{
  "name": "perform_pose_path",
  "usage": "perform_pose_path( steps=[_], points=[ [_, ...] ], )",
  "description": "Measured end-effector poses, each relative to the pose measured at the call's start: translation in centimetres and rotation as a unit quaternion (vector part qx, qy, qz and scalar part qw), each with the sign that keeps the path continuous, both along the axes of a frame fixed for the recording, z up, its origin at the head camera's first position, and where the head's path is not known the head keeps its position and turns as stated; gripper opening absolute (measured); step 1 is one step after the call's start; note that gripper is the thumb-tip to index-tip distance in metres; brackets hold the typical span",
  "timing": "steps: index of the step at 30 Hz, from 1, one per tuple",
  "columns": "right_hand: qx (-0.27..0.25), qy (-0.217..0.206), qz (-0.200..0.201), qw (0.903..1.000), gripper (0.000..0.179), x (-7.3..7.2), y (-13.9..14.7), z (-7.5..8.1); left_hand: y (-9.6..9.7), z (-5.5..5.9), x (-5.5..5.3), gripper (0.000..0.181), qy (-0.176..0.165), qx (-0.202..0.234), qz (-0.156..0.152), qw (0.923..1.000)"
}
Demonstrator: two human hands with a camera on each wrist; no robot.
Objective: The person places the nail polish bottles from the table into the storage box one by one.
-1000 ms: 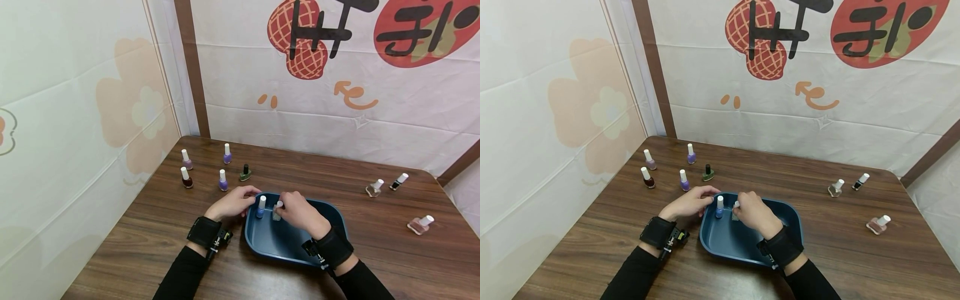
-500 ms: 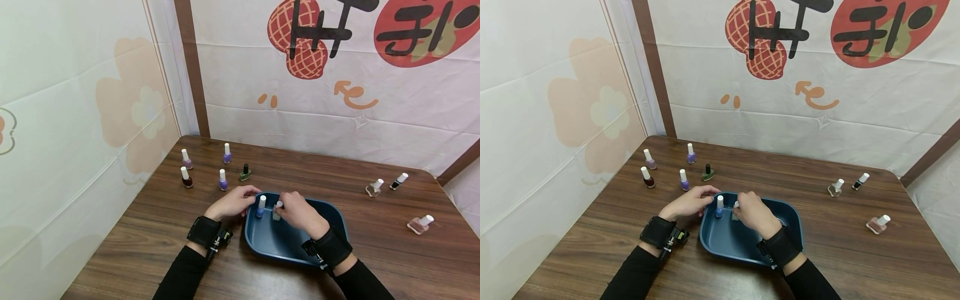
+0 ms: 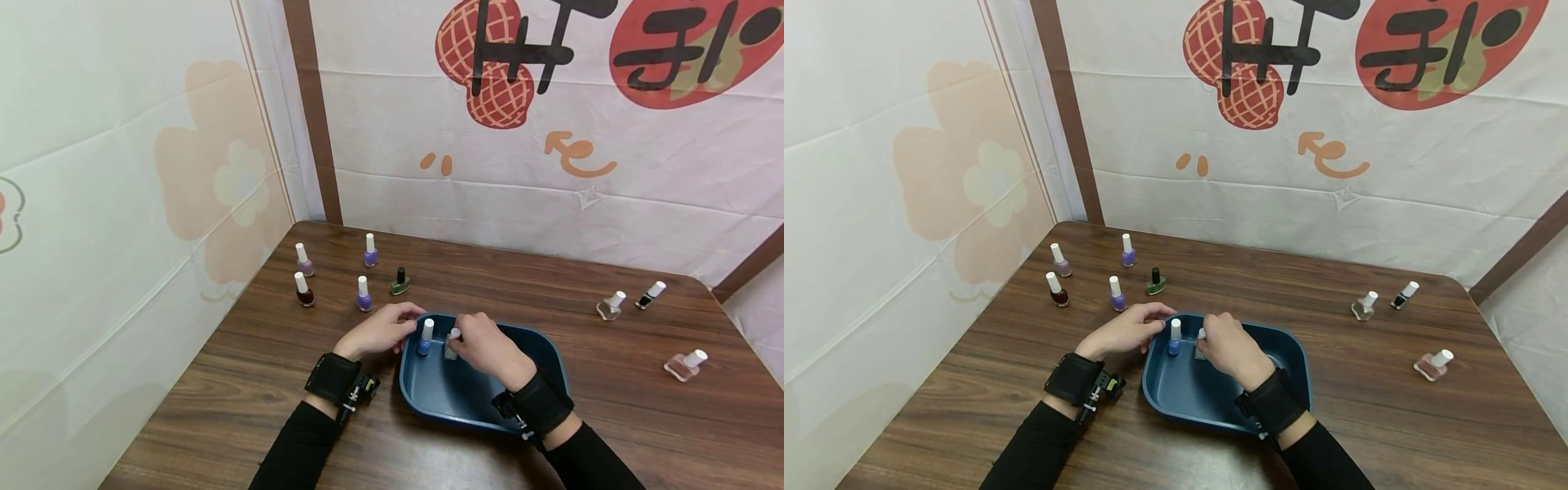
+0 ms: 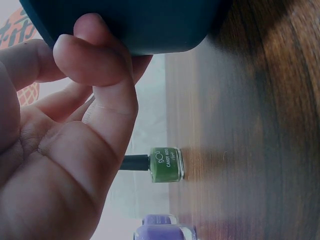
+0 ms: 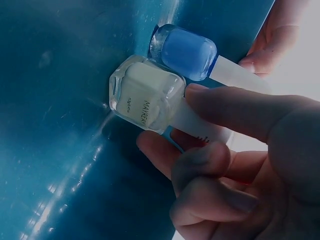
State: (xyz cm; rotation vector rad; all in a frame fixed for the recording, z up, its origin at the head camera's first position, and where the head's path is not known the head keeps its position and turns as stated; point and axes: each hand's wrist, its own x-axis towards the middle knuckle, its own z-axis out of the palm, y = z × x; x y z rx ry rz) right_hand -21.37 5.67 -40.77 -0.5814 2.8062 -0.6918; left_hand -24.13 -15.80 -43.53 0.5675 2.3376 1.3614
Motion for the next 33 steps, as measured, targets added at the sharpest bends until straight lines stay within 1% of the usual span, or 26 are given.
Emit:
perform_pose_path(
  steps=[14, 21, 28, 33],
  points=[
    [0.008, -0.004, -0.015, 0.9998, 0.012, 0.01, 0.03, -0.18, 0.15, -0.02, 0.02, 0.035, 0.002, -0.003, -0.003, 1.0000],
    [0.007, -0.010, -0.017, 0.9998, 0.015, 0.07, 0.14, -0.07, 0.22, 0.00, -0.04, 0.035, 0.005, -0.003, -0.006, 1.0000],
    [0.018, -0.004, -0.011, 0.9998, 0.019, 0.10, 0.25, 0.01, 0.22, -0.04, 0.06, 0.035, 0.004, -0.006, 0.000, 1.0000],
    [0.024, -0.007, -0.012, 0.9996, 0.023, 0.13, 0.50, 0.38, 0.22, 0.11, 0.22, 0.036, 0.007, -0.006, 0.001, 1.0000]
  ],
)
